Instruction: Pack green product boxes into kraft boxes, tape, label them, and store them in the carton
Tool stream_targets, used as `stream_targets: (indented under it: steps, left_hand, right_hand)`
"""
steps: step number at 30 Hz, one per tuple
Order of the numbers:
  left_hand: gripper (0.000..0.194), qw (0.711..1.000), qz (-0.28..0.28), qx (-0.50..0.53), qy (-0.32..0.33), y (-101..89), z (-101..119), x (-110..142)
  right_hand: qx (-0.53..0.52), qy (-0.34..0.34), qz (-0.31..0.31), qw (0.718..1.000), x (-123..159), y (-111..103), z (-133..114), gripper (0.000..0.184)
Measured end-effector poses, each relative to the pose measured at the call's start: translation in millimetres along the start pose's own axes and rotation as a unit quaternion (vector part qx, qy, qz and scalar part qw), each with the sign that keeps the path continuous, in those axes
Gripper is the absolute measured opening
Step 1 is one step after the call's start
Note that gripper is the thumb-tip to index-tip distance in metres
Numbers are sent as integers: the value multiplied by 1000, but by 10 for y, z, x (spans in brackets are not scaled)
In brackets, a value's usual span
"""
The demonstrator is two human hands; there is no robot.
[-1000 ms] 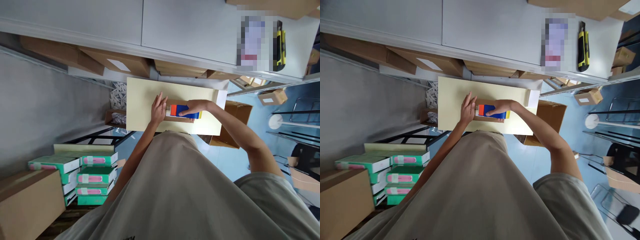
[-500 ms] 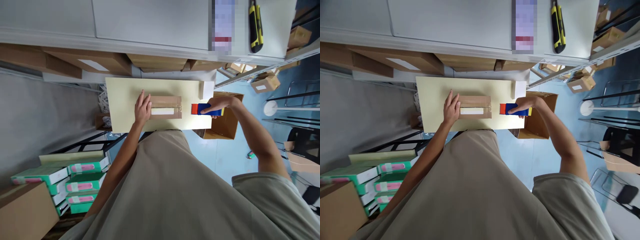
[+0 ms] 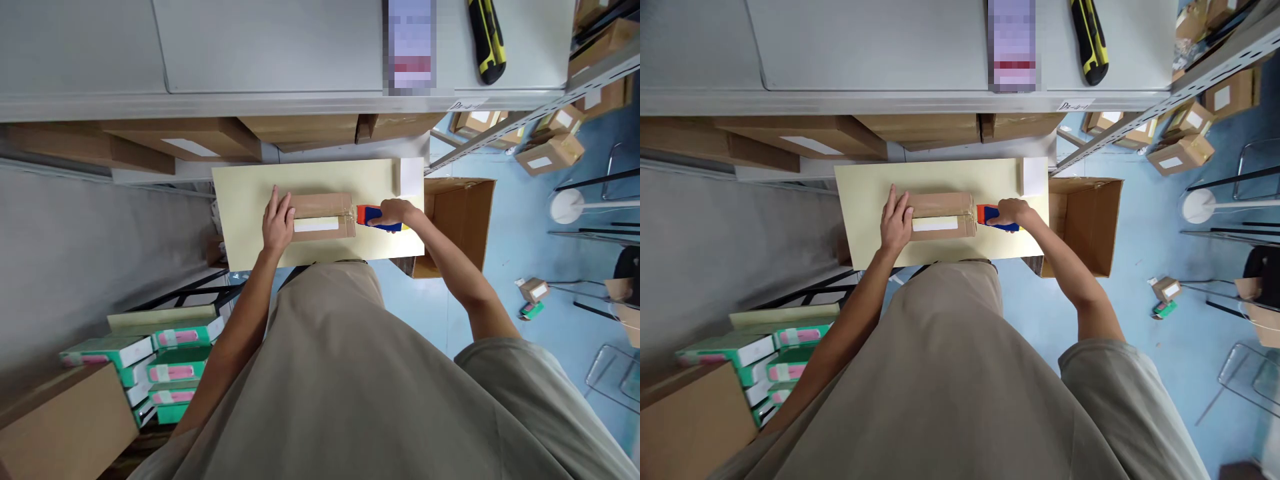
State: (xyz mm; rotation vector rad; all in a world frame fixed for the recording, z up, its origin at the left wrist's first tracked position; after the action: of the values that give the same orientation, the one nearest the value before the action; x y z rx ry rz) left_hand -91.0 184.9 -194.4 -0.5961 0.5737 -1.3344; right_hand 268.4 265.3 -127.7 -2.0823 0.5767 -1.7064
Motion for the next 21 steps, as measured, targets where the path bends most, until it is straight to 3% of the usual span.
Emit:
stream_targets:
  steps: [3,5,10,13,17,21]
  left_hand:
    - [86,1000,0,-4,3,-5,17,-1]
    - [88,1000,2,-8,2,-13,29,14]
    - [95,997,60,-25,-34,-18,57,192]
    - [105,994,84,-30,-66,31,55,337]
    - [107,987,102,-4,-124,68,15,436]
    - [97,981,104,20,-163,53,0,413]
  right_hand:
    - [61,25,117,991,-77,254,-53,36]
    - [52,54,170,983,-108,483,-31,36]
    - [-32,88,209,973,-139,1068,93,62]
    - [-44,94,221,970,-154,1298,123,61]
    - [-22,110,261,959,-77,1377,116,50]
    - [-54,101,324,939,144,1182,-94,51]
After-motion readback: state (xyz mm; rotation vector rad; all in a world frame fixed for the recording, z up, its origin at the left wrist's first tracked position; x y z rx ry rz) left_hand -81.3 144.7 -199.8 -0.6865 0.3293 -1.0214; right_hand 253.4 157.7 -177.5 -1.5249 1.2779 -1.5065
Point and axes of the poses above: each hand's wrist, its own x-axis away from the middle knuckle, its own y-axis out of the palm, z = x × y, the point moved 3 cm from there along -x, towards the middle knuckle, and after that the axes turned 8 degrees about z, right-handed, at the moved point
